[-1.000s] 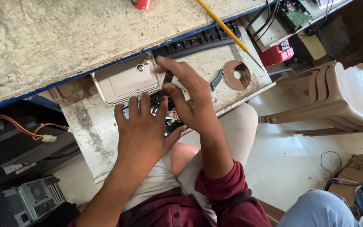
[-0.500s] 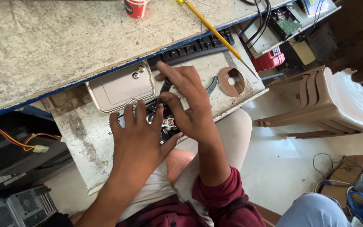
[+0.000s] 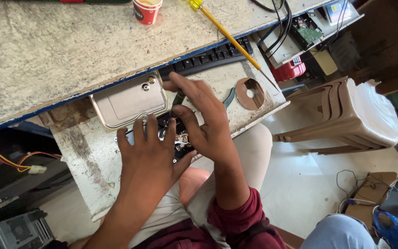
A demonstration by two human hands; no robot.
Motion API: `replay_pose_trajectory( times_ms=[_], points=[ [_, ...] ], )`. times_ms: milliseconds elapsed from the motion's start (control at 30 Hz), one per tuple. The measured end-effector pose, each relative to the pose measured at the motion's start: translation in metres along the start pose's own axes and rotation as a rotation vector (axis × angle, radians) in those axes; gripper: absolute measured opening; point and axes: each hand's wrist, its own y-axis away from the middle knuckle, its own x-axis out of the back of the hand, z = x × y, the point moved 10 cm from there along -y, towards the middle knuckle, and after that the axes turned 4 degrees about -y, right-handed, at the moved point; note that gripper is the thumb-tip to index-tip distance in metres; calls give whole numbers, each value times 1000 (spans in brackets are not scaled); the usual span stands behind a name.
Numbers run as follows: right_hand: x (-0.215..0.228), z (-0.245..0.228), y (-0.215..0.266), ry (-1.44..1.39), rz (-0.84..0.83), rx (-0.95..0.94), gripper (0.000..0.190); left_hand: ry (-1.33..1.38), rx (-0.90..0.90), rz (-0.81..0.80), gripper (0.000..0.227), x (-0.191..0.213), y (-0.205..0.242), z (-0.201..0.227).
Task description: The person uses a screwdriver to remove screws from a hard drive placed on their lap. They carefully unscrew multiple fasteners and set them aside on the workbench while holding the drive steady with the other hand.
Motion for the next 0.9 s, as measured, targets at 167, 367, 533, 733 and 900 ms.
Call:
replay_pose_trajectory(
  times_ms=[167,367,533,733,900],
  points=[
    [-2,8,6,-114,60,-21,51,4,2,-3,75,0,0,0],
    [-6,12,5,-232,-50,-71,54,-10,1,15,76,0,2,1],
    [-2,5,7,-180,-16,-15,48,-2,2,-10,72,-3,1,1],
    [16,5,15,-285,99,29,35,-26,2,3,75,1,0,4],
    [87,18,38,-477,439,100,32,-17,6,-10,76,-2,1,4]
  ],
)
